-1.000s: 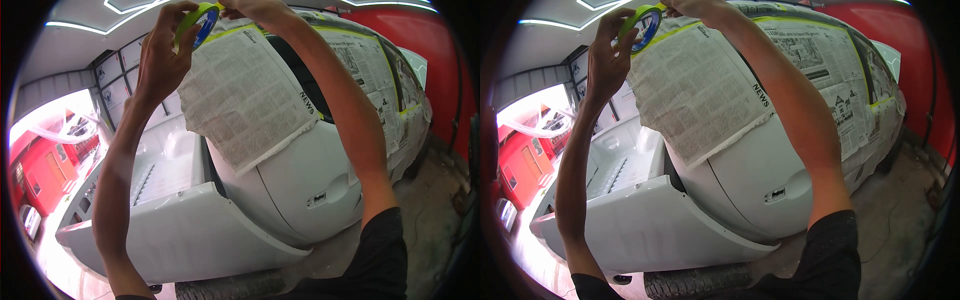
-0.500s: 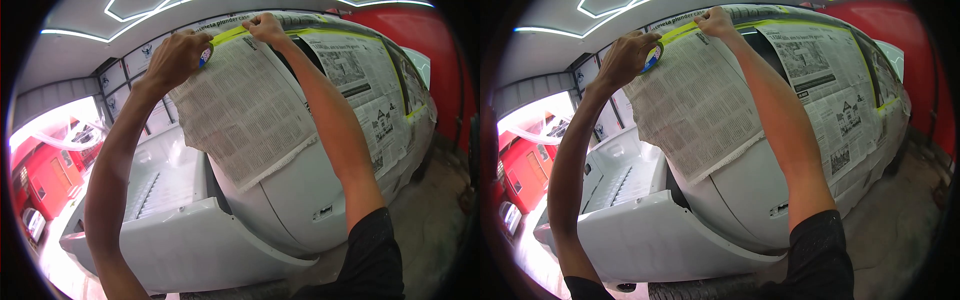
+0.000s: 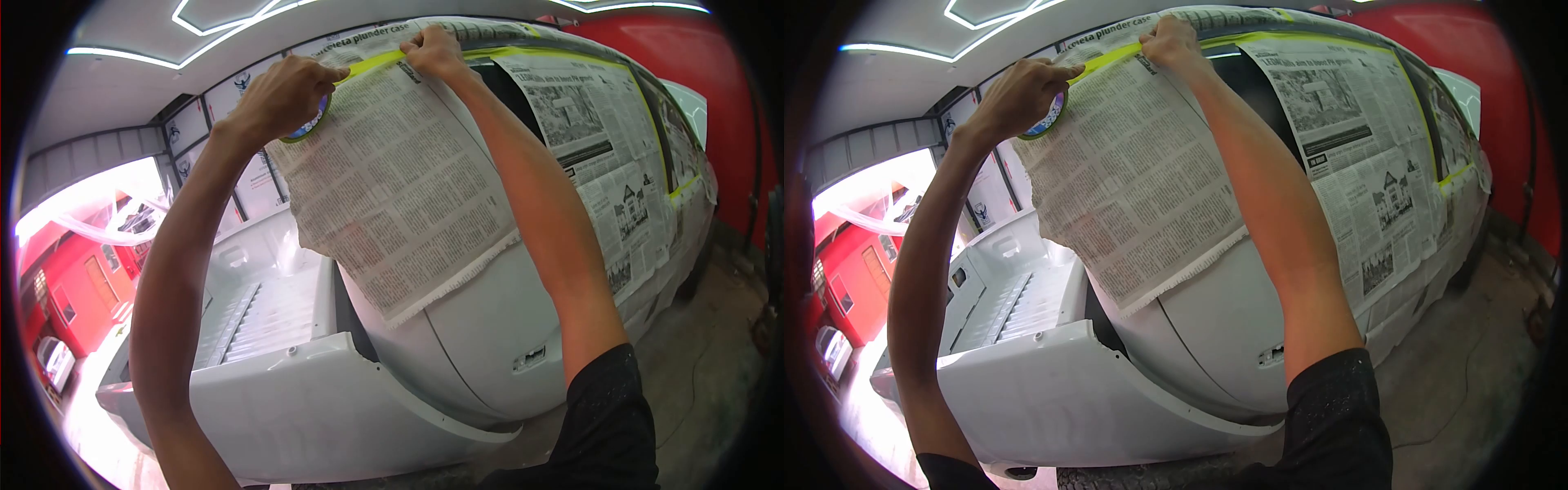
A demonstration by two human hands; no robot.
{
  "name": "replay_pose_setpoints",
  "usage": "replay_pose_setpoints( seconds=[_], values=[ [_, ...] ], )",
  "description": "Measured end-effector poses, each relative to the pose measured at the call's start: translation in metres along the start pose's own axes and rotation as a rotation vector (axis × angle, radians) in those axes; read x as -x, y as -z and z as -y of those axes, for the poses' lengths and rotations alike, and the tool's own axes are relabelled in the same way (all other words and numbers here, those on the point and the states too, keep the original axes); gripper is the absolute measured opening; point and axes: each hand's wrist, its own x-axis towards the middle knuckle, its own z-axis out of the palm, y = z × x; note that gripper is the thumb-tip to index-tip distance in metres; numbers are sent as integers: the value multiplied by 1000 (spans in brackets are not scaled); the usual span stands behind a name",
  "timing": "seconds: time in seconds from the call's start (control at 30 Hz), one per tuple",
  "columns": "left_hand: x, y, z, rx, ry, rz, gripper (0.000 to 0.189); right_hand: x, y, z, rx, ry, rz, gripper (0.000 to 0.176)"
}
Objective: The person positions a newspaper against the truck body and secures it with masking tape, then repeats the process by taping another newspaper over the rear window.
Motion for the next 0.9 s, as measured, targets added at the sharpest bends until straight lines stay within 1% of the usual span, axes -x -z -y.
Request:
replay_pose_setpoints(
  seconds=[0.13, 0.3, 0.6, 0.7, 0.9],
  values=[
    [4, -3, 1, 1, 31, 48, 30, 3, -4, 0, 43, 68, -30, 32],
    [5, 6, -10, 7, 123, 187, 32, 11, -2, 4, 47, 73, -56, 28],
    [-1, 1, -12, -128, 141, 257, 33, 8, -12, -9, 19, 161, -146, 27],
    [-1, -2, -7, -176, 81, 218, 32, 3, -17, -18, 3, 174, -154, 27],
    [-2, -4, -15, -164, 181, 244, 30, 10, -18, -18, -33, 193, -199, 28]
  ],
)
